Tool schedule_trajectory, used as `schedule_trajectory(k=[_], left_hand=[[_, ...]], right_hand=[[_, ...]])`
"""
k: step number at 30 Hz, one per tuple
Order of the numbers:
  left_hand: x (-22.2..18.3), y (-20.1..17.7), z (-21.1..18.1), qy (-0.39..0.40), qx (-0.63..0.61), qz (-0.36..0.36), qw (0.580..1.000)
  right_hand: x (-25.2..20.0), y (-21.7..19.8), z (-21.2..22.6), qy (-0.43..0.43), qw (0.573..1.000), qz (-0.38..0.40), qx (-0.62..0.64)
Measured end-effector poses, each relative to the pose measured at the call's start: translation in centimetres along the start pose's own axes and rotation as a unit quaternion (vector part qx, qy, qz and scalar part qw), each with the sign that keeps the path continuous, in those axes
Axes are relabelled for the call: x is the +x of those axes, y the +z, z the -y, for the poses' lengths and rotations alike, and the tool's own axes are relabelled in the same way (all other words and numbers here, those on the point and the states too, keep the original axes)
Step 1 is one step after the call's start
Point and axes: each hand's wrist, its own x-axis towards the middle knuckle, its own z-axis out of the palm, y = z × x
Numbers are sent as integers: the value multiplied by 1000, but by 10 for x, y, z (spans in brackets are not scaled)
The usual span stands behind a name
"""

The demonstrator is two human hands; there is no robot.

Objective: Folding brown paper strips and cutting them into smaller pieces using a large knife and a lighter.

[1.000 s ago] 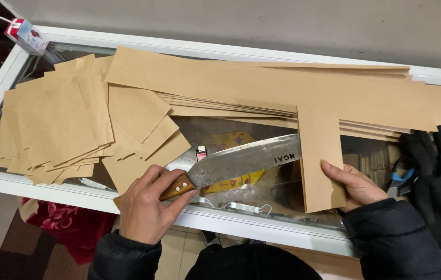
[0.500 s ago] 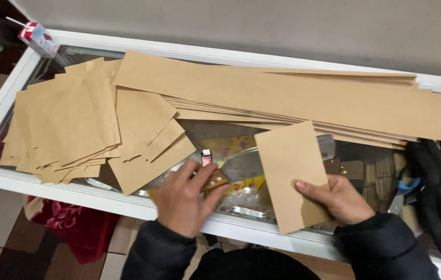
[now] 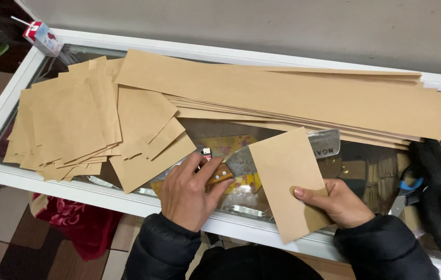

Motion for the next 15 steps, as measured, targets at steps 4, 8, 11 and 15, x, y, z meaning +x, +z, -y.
schedule_trajectory(k=[4,8,11,15], left_hand=[[-4,-2,-2,3,-5,5,1000],[-13,1,1,8,9,23,1000],[-21,-2,8,-1,34,30,999],[-35,-13,17,-41,44,37,998]], right_hand=[[1,-14,0,14,1000,1,-13],[6,-32,-8,13,1000,-11,-4],[4,-43,-7,16,1000,-20,-3],[3,-61,-5,18,999,-24,-11]])
